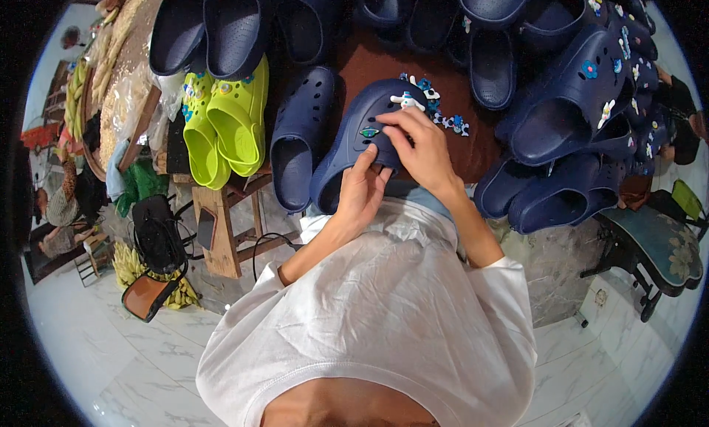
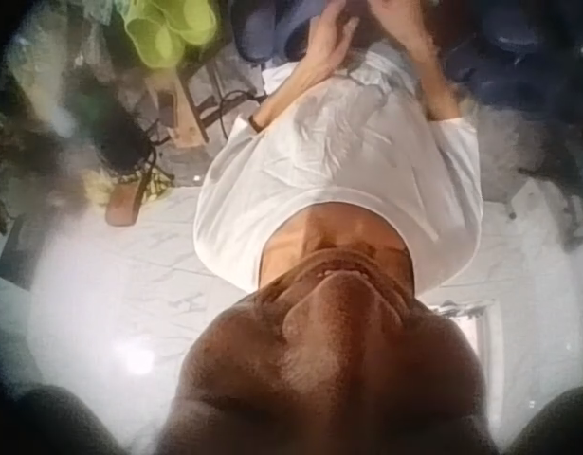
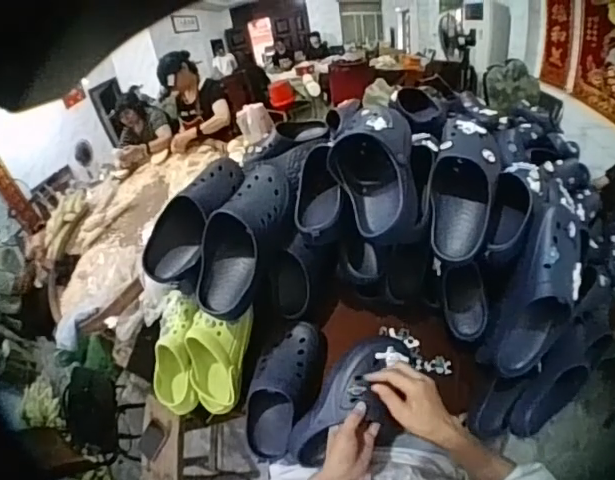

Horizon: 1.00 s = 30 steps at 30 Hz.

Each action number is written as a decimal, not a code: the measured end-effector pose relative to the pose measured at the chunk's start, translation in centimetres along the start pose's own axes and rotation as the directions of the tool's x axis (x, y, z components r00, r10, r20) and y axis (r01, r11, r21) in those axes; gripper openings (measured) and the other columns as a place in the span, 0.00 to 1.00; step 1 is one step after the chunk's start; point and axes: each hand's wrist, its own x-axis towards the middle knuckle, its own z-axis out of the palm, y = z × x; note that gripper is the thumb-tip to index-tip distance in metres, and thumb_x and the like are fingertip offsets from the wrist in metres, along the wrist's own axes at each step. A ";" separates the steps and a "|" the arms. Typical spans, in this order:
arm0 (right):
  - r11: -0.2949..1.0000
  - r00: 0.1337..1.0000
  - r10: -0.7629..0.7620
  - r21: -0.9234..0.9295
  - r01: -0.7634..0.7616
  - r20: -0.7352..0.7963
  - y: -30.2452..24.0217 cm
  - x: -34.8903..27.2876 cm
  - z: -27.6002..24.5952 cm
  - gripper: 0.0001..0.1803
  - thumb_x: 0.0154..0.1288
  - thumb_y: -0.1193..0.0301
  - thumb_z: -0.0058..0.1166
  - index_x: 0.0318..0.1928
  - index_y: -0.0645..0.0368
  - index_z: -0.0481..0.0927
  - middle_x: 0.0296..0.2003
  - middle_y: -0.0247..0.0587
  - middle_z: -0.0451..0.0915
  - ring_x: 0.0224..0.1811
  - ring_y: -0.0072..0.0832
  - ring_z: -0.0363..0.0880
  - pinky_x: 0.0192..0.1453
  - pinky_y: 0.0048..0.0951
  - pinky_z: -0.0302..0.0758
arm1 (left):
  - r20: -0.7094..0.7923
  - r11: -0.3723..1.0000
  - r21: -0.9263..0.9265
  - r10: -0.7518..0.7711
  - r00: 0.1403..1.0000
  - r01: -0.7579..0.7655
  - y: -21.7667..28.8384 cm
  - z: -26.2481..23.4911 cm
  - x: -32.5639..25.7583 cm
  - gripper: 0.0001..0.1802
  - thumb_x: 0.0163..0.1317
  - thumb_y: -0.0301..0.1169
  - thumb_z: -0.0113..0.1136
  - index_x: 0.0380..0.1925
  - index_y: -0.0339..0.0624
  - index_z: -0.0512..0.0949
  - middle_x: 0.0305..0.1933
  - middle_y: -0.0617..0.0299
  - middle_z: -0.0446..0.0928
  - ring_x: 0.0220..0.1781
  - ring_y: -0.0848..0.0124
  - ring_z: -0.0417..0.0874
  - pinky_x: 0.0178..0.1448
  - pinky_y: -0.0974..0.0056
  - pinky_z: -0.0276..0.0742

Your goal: Attaching decorative charms into the holes of foam clogs.

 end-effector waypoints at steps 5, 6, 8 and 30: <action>0.991 0.983 0.136 0.005 -0.136 -0.128 1.1 -2.1 -1.9 0.07 0.62 0.77 0.54 0.41 0.59 0.81 0.36 0.40 0.79 0.36 0.30 0.80 0.40 0.26 0.76 | -0.036 0.974 -0.214 -0.085 0.996 0.075 1.0 0.2 0.5 0.16 0.64 0.30 0.56 0.50 0.39 0.69 0.53 0.58 0.74 0.56 0.67 0.75 0.65 0.58 0.68; 0.989 0.981 0.146 -0.010 -0.148 -0.125 1.5 -2.6 -2.1 0.07 0.62 0.77 0.54 0.41 0.60 0.81 0.36 0.40 0.79 0.36 0.29 0.80 0.39 0.25 0.76 | -0.031 0.975 -0.208 -0.086 0.996 0.078 1.1 0.2 0.6 0.16 0.64 0.30 0.56 0.50 0.39 0.69 0.53 0.58 0.74 0.56 0.67 0.75 0.65 0.58 0.68; 0.984 0.980 0.172 -0.033 -0.176 -0.095 1.8 -3.4 -2.4 0.08 0.63 0.77 0.54 0.42 0.59 0.81 0.36 0.40 0.79 0.36 0.31 0.80 0.39 0.27 0.75 | -0.056 0.964 -0.246 -0.120 0.991 0.103 1.1 0.2 0.8 0.14 0.64 0.29 0.55 0.49 0.39 0.70 0.52 0.57 0.75 0.56 0.66 0.75 0.65 0.58 0.68; 0.992 0.998 -0.046 -0.119 0.051 0.041 -0.8 -2.8 1.0 0.28 0.61 0.65 0.56 0.61 0.57 0.68 0.48 0.51 0.67 0.51 0.46 0.67 0.57 0.42 0.66 | 0.006 0.916 -0.360 -0.190 0.982 0.179 2.6 -1.3 1.3 0.15 0.63 0.31 0.52 0.48 0.37 0.72 0.48 0.55 0.78 0.51 0.64 0.78 0.60 0.56 0.71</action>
